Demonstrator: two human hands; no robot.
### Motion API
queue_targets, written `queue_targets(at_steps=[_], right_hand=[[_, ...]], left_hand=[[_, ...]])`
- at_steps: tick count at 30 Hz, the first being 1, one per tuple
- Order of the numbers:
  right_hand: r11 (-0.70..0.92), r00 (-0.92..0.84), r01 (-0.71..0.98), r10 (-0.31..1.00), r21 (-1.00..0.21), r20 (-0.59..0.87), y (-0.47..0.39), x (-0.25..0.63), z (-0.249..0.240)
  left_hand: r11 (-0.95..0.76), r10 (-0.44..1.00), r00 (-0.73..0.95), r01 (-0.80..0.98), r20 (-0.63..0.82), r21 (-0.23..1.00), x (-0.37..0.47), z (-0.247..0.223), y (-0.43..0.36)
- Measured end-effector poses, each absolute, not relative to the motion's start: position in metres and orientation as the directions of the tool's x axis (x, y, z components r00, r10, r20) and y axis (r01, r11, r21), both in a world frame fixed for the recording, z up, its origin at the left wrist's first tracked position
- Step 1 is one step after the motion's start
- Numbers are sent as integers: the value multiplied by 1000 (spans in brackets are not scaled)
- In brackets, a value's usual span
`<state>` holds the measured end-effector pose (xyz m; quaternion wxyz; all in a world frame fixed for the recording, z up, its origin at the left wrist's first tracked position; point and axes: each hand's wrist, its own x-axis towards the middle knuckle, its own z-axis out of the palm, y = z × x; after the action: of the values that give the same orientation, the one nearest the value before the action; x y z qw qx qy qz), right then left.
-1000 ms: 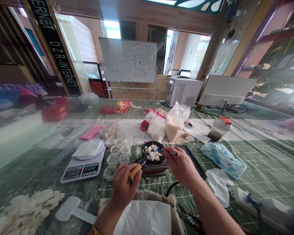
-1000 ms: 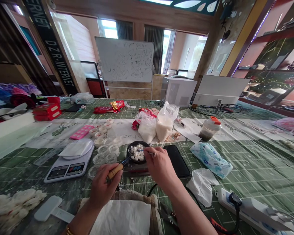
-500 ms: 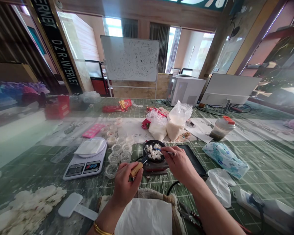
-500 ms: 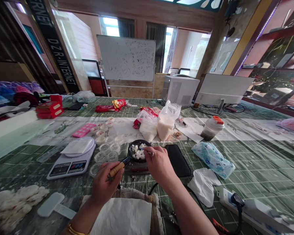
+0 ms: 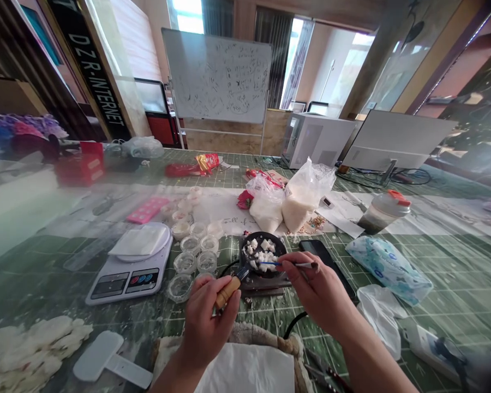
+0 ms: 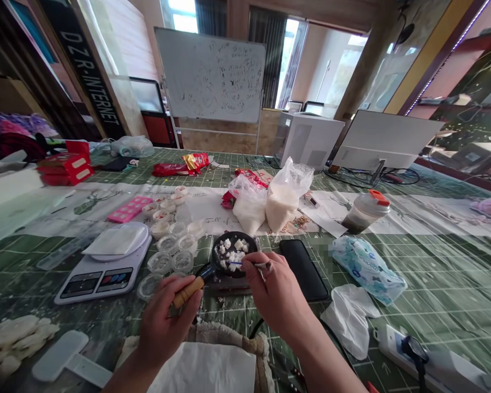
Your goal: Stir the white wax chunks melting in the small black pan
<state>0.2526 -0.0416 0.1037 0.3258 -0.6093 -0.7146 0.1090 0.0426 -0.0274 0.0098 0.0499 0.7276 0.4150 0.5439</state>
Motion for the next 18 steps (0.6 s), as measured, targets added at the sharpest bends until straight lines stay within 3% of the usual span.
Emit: queue_targets(at_steps=[6,9,13,18], right_hand=[[158,68,802,934,-577,350,-44,261,109],[127,63,822,949,-556,309,-47,266,113],[141,130,812,902,-566,411,-41,268,111],[182,7,842,938,-508,347,-31,271,104]], left_hand=[[-629,710,50,496,703,599,44,6,-31],[-659,681,79,500,728,562,46,9,-32],[-704,625,128,519,770,485,48,13,-33],[-704,600,146,562,786,434,50,17,-34]])
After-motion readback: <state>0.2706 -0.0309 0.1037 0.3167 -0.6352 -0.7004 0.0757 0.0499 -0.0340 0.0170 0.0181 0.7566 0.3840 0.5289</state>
